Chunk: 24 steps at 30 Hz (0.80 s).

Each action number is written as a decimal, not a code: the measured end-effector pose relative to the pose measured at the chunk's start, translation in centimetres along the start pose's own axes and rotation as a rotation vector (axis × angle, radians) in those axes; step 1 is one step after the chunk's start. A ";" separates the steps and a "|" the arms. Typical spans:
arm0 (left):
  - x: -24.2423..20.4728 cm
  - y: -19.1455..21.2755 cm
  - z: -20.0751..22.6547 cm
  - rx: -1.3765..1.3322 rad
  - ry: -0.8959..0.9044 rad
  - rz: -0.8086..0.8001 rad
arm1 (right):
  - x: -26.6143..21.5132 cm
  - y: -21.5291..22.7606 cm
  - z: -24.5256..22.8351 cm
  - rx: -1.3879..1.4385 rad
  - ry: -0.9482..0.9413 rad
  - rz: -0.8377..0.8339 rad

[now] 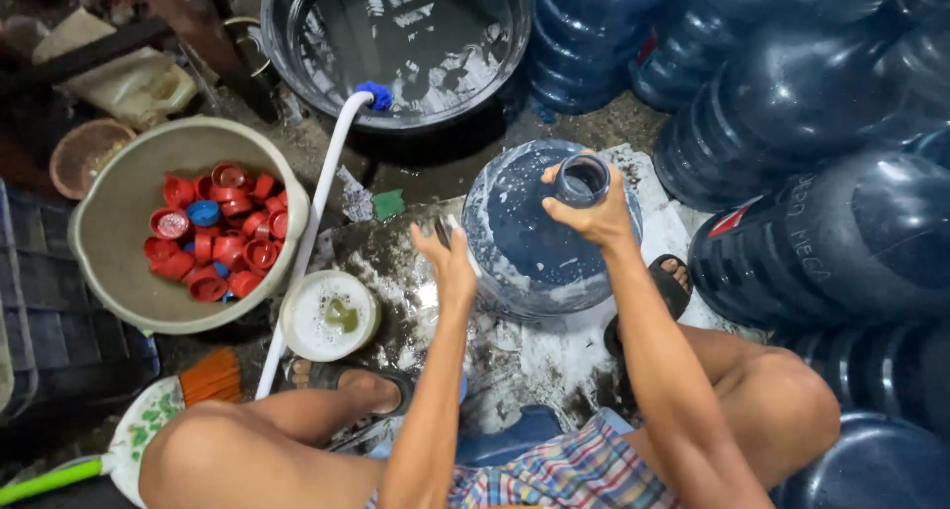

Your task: The person scrubs the exterior of a large blue water jug with soapy hands, then rinses it using water from a nearby basin. They pour water into the jug with a blue scoop and shake it to rinse the interior, repeating the rinse cycle.

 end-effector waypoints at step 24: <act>-5.2 -1.7 3.0 0.211 -0.206 0.096 | -0.3 -2.4 -4.5 -0.043 -0.145 0.133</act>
Point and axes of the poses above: each hand's wrist, its own x-axis towards the middle knuckle, its own y-axis out of the back of the hand, z = x × y, the point moved 2 cm from there along x, towards the middle knuckle, and after that the axes turned 9 degrees about x, right-handed, at the moved point
